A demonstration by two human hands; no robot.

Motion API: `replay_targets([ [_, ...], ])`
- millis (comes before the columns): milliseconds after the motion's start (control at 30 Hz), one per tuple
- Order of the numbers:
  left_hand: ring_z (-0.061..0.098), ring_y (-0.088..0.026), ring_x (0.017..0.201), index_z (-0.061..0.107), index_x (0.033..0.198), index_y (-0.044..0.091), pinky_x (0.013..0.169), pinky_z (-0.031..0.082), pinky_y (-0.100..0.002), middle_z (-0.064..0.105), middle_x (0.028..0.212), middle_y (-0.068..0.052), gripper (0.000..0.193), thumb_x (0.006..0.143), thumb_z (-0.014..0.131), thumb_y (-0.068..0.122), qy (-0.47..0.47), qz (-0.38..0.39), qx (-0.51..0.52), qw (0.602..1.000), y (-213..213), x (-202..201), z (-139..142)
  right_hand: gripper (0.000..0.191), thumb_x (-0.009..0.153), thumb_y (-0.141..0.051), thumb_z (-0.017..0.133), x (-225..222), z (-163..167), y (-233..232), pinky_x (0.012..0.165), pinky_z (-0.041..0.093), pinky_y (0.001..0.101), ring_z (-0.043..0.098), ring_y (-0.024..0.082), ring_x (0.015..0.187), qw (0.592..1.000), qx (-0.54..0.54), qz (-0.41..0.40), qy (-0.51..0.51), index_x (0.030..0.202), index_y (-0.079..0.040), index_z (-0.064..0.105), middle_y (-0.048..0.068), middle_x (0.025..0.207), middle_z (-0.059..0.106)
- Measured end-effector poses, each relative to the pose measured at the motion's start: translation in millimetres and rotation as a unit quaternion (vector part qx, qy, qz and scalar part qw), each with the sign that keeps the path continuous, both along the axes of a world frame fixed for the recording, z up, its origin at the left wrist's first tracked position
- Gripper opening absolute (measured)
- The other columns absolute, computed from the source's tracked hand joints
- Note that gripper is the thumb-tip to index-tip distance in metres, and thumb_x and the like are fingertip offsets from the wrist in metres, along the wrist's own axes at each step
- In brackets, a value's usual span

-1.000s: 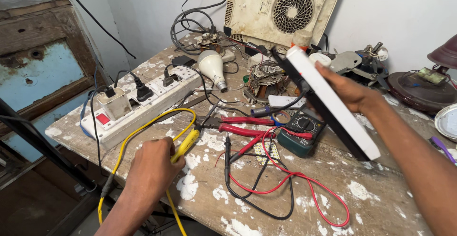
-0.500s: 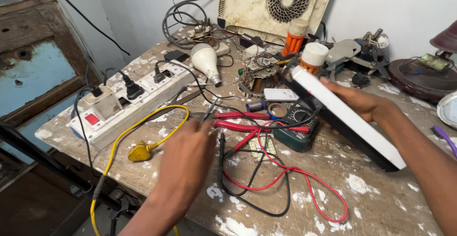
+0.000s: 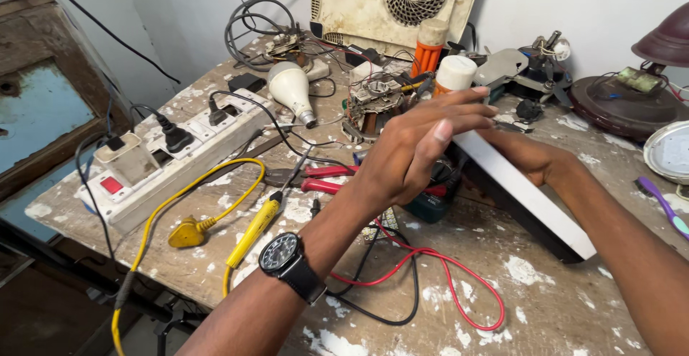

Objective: The person uses a screwdriver to unscrew and open the housing of an LED emergency light, then lifts out the LED panel and handles its wiring. They turn the light over, press on the LED panel, and later handle a round lamp fixture and a small LED circuit board on the workbench.

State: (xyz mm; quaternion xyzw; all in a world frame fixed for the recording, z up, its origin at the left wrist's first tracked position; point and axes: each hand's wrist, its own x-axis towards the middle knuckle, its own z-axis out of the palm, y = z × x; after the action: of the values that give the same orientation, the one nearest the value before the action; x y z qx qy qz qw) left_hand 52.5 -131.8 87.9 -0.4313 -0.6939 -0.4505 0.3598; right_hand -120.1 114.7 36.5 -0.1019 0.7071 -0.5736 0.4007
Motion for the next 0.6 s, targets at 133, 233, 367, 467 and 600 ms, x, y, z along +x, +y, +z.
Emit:
replay_targets([
  [133, 0.068, -0.034, 0.129, 0.07, 0.118, -0.004, 0.119, 0.051, -0.038, 0.075, 0.121, -0.019, 0.056, 0.116, 0.021, 0.023, -0.077, -0.074, 0.008, 0.994, 11, -12, 1, 0.047, 0.097, -0.046, 0.057, -6, -9, -5, 0.057, 0.061, 0.0344, 0.071, 0.017, 0.07, 0.998, 0.029, -0.041, 0.031, 0.121, -0.006, 0.062, 0.01, 0.094, 0.072],
  [233, 0.072, -0.035, 0.121, 0.07, 0.114, -0.006, 0.114, 0.052, -0.036, 0.076, 0.116, -0.021, 0.057, 0.116, 0.021, 0.022, -0.074, -0.084, 0.024, 0.993, 12, -16, -2, 0.045, 0.096, -0.044, 0.057, -9, -12, -6, 0.056, 0.06, 0.0341, 0.07, 0.015, 0.071, 0.998, 0.026, -0.026, 0.041, 0.125, -0.01, 0.058, 0.008, 0.096, 0.07],
  [367, 0.075, -0.034, 0.111, 0.069, 0.11, -0.008, 0.108, 0.052, -0.034, 0.075, 0.111, -0.023, 0.056, 0.116, 0.023, 0.023, -0.047, -0.106, 0.062, 0.991, 10, -23, -6, 0.044, 0.096, -0.049, 0.055, -11, -12, -8, 0.052, 0.059, 0.0349, 0.066, 0.014, 0.065, 0.999, 0.029, -0.004, 0.045, 0.125, -0.016, 0.054, 0.006, 0.09, 0.067],
  [467, 0.076, -0.034, 0.104, 0.07, 0.107, -0.009, 0.105, 0.054, -0.036, 0.075, 0.111, -0.022, 0.057, 0.114, 0.023, 0.022, -0.065, -0.083, 0.072, 0.992, 11, -27, -13, 0.045, 0.101, -0.046, 0.052, -13, -10, -8, 0.059, 0.06, 0.0349, 0.068, 0.014, 0.072, 0.998, 0.042, 0.017, 0.054, 0.131, -0.012, 0.053, 0.008, 0.097, 0.068],
  [600, 0.074, -0.035, 0.098, 0.069, 0.105, -0.01, 0.1, 0.054, -0.036, 0.075, 0.107, -0.023, 0.055, 0.114, 0.025, 0.021, -0.076, -0.063, 0.081, 0.992, 13, -32, -25, 0.049, 0.101, -0.037, 0.044, -14, -4, -5, 0.078, 0.064, 0.0324, 0.074, 0.014, 0.099, 0.996, 0.067, 0.033, 0.051, 0.142, -0.012, 0.052, 0.009, 0.122, 0.071],
])
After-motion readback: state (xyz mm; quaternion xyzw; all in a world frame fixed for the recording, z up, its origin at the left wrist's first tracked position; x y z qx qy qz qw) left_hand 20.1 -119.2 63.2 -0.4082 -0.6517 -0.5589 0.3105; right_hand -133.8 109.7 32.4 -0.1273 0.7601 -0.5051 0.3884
